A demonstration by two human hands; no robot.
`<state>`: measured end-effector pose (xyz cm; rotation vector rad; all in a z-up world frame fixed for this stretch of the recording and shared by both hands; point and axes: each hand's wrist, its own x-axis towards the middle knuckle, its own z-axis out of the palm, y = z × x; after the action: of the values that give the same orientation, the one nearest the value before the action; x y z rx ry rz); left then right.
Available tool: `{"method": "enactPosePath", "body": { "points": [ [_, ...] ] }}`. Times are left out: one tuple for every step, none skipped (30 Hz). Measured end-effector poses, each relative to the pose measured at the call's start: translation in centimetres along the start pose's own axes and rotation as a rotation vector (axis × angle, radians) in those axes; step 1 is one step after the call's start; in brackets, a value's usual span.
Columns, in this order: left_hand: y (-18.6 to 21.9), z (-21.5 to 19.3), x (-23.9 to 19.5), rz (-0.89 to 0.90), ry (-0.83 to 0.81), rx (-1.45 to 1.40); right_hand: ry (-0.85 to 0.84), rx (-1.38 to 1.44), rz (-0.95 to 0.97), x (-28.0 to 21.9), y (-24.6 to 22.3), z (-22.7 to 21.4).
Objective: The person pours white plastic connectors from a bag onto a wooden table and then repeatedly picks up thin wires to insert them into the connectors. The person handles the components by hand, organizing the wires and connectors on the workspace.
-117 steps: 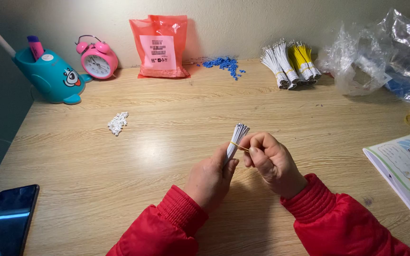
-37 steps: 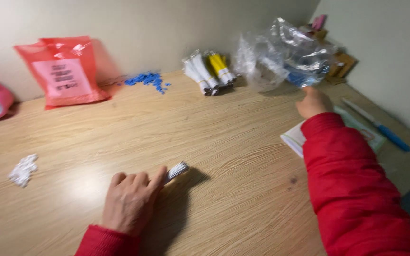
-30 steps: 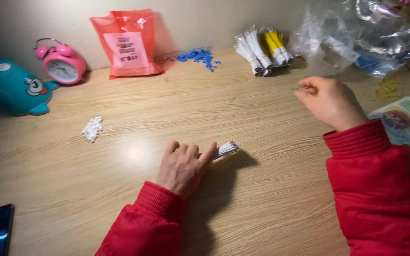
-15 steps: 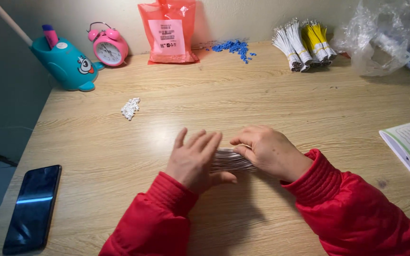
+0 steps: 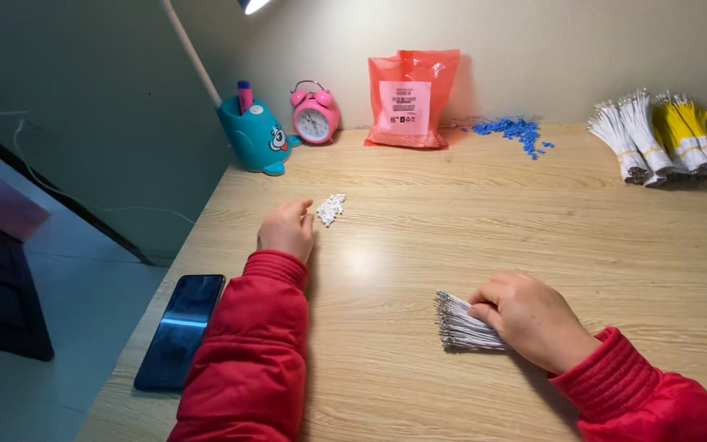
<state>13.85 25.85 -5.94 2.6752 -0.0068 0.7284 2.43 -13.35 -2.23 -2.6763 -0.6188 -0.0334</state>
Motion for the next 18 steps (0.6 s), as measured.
{"method": "enactPosePath", "body": {
  "points": [
    [0.6,0.1,0.2,-0.007,0.002,0.001,-0.004,-0.001,-0.006,0.0,-0.4,-0.3],
    [1.4,0.4,0.5,0.062,-0.002,-0.023,-0.002,0.029,0.018,-0.1,-0.7,-0.7],
    [2.2,0.7,0.8,0.132,-0.007,-0.048,0.000,0.060,0.042,-0.2,-1.0,-1.1],
    [2.5,1.5,1.3,0.132,-0.006,-0.053,-0.001,0.055,0.045,-0.3,-1.0,-1.2],
    [2.9,2.3,1.8,0.115,-0.044,0.001,-0.022,0.072,0.053,-0.3,-1.0,-1.4],
    [3.2,3.0,2.4,0.100,-0.081,0.054,-0.041,0.089,0.063,-0.3,-1.1,-1.6],
    [3.7,3.2,2.9,0.102,-0.080,0.048,-0.040,0.083,0.066,-0.4,-1.2,-2.0],
    [4.2,3.3,3.2,0.069,-0.117,0.080,-0.061,0.099,0.120,-0.5,-1.4,-2.4],
    [4.7,3.5,3.5,0.036,-0.153,0.113,-0.081,0.114,0.174,-0.6,-1.5,-2.7],
    [4.6,4.0,3.7,0.040,-0.157,0.106,-0.081,0.110,0.182,-0.6,-1.5,-2.9],
    [4.6,4.4,3.8,0.043,-0.142,0.125,-0.070,0.125,0.158,-0.6,-1.4,-3.0],
    [4.6,4.9,4.0,0.049,-0.126,0.148,-0.056,0.141,0.133,-0.6,-1.3,-3.1],
    [4.4,5.3,4.1,0.055,-0.128,0.143,-0.053,0.139,0.141,-0.5,-0.4,-2.4],
    [4.2,5.7,4.1,0.059,-0.109,0.168,-0.027,0.129,0.042,-0.5,0.2,-1.6],
    [3.9,6.0,4.2,0.063,-0.090,0.192,-0.001,0.118,-0.057,-0.4,0.9,-0.9],
    [4.1,5.9,4.2,0.065,-0.092,0.192,-0.001,0.120,-0.054,-0.4,1.1,-0.7],
    [4.3,5.7,4.1,0.050,-0.118,0.174,-0.006,0.078,-0.070,-0.4,1.2,-0.5],
    [4.3,5.3,4.1,0.033,-0.142,0.154,-0.012,0.034,-0.085,-0.4,1.1,-0.4]
  ]
}}
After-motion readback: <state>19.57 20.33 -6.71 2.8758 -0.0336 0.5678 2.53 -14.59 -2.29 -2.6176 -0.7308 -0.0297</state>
